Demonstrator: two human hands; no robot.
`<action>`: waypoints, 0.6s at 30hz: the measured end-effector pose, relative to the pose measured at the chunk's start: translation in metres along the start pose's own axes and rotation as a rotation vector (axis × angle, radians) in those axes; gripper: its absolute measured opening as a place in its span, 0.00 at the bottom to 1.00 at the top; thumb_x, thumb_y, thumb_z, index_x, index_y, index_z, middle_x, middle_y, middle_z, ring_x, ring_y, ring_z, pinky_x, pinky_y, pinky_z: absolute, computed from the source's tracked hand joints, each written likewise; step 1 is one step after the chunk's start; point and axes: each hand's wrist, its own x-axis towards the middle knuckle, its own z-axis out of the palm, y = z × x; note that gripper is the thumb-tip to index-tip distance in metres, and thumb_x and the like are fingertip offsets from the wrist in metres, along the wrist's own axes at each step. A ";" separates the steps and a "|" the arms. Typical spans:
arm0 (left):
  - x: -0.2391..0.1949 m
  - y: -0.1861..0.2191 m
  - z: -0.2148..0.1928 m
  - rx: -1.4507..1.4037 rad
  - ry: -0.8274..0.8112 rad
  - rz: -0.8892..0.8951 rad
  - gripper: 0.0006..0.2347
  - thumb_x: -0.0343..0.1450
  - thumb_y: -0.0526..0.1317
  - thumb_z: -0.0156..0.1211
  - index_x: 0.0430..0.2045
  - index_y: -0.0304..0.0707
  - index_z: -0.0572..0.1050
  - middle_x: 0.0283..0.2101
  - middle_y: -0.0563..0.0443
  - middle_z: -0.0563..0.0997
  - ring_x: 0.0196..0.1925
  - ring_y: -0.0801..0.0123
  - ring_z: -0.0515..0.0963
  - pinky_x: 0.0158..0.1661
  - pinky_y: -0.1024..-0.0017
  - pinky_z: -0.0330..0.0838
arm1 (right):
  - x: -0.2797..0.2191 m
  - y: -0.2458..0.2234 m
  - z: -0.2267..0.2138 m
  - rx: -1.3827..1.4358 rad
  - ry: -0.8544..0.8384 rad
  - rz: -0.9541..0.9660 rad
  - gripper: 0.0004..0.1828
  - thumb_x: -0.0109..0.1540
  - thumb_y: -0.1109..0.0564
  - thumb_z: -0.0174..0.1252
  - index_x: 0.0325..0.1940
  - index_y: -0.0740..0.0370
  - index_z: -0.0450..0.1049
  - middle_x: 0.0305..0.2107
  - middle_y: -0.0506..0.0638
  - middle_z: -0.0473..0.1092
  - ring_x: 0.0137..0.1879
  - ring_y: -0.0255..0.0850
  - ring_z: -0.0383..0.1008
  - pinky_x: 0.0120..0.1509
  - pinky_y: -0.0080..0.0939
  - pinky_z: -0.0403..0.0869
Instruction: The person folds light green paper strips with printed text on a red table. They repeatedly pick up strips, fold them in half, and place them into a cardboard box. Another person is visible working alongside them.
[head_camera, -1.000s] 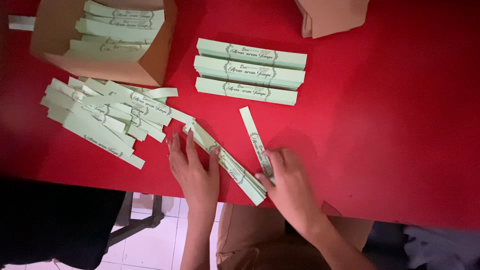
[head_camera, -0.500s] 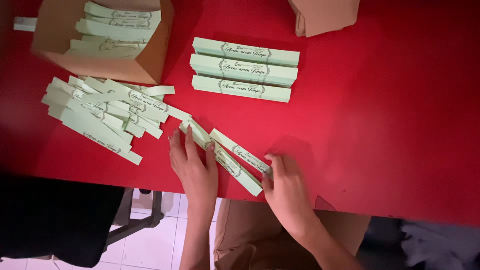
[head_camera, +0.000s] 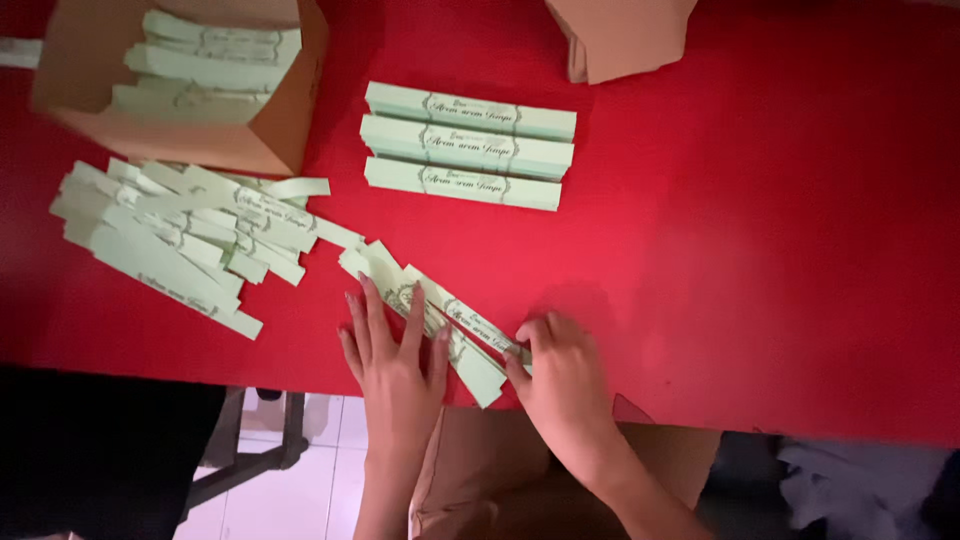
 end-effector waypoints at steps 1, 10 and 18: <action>-0.001 0.000 0.001 0.033 -0.024 -0.019 0.23 0.75 0.48 0.55 0.67 0.50 0.67 0.77 0.31 0.50 0.78 0.32 0.49 0.67 0.36 0.49 | 0.001 0.002 0.002 0.000 0.020 -0.014 0.09 0.58 0.54 0.66 0.35 0.57 0.72 0.32 0.49 0.69 0.37 0.49 0.72 0.41 0.50 0.71; -0.005 0.001 0.008 0.172 0.021 -0.011 0.23 0.78 0.50 0.49 0.70 0.47 0.64 0.75 0.29 0.54 0.77 0.35 0.54 0.68 0.38 0.53 | -0.021 0.004 -0.013 -0.013 0.094 -0.040 0.10 0.60 0.56 0.66 0.38 0.55 0.69 0.31 0.48 0.69 0.33 0.45 0.71 0.35 0.46 0.70; -0.008 0.001 0.009 0.152 0.059 -0.011 0.23 0.79 0.50 0.48 0.70 0.46 0.64 0.74 0.28 0.57 0.76 0.35 0.56 0.69 0.39 0.53 | -0.080 0.029 -0.013 -0.103 0.151 -0.277 0.34 0.66 0.36 0.56 0.70 0.55 0.65 0.71 0.54 0.59 0.74 0.51 0.64 0.75 0.59 0.62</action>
